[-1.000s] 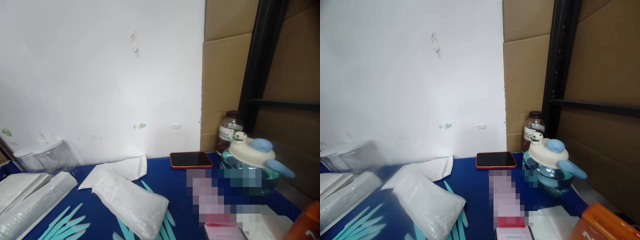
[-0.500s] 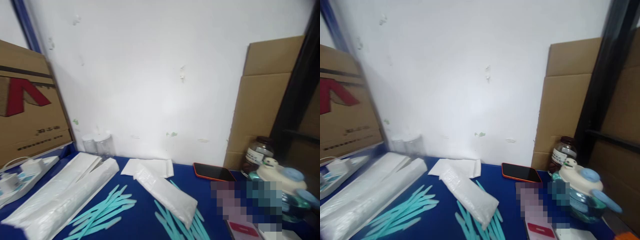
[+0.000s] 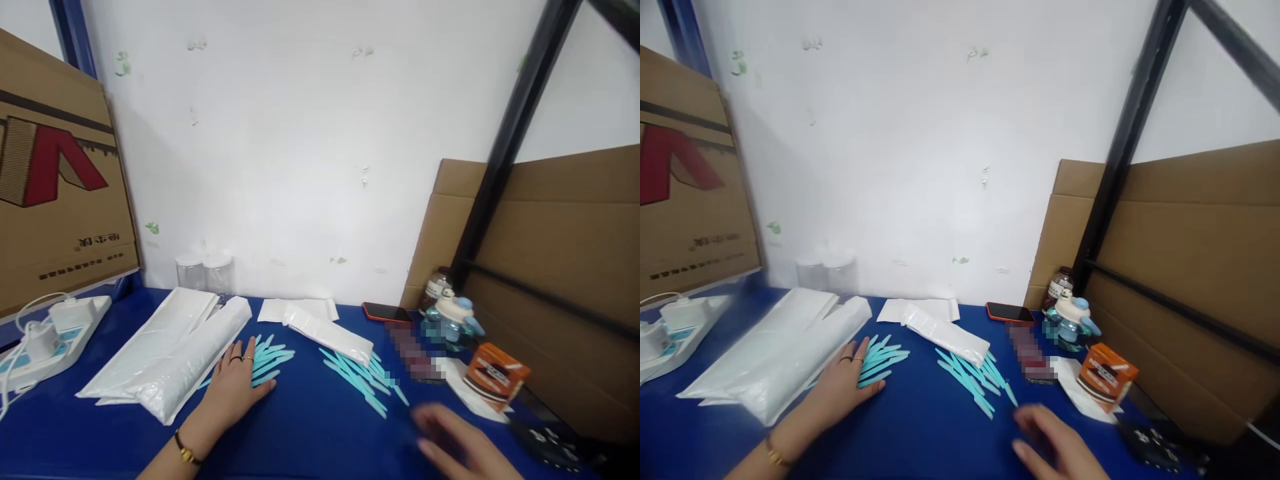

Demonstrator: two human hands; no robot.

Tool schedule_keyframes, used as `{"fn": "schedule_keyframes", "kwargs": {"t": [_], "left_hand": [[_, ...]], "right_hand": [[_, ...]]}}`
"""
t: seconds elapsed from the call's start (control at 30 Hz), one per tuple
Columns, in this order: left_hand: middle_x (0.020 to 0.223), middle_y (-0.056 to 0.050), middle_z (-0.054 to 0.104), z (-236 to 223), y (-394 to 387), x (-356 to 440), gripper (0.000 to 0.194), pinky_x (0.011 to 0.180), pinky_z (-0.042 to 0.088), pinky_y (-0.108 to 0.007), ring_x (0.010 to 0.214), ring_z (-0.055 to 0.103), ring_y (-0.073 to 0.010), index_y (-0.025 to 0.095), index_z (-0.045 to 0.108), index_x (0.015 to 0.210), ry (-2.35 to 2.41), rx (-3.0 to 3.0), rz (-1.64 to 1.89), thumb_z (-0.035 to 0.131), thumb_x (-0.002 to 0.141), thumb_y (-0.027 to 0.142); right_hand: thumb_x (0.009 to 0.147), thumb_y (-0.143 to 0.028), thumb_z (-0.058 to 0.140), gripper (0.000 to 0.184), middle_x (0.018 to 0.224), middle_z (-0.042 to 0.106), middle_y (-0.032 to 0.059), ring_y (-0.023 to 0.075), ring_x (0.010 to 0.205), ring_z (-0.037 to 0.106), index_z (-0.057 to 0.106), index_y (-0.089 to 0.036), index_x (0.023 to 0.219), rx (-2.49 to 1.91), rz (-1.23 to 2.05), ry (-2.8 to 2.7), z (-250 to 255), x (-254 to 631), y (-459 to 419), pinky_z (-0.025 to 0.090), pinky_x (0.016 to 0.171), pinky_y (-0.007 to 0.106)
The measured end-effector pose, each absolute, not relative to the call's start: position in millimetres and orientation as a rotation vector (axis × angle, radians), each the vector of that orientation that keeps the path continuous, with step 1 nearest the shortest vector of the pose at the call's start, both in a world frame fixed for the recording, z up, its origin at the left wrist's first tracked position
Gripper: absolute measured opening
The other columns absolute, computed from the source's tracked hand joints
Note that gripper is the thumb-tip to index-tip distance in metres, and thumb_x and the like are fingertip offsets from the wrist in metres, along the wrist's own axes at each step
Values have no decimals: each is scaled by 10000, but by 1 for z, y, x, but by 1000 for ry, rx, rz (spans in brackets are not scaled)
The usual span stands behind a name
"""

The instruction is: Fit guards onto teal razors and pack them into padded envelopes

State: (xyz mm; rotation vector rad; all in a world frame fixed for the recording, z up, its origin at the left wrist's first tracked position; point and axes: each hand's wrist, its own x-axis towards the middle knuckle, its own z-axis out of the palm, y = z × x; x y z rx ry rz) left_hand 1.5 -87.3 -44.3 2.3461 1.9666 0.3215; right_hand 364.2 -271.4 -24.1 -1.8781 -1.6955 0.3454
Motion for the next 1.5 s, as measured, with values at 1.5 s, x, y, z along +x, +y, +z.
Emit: {"fn": "schedule_keyframes", "kwargs": {"t": [1.5], "left_hand": [[1305, -94, 441, 25, -83, 93, 632, 967, 349, -392, 1238, 346, -283, 233, 369, 1335, 1306, 2512, 552, 524, 733, 349]], "right_hand": [[747, -102, 441, 154, 862, 605, 144, 241, 774, 590, 576, -124, 816, -2203, -142, -1898, -37, 362, -104, 384, 666, 317]]}}
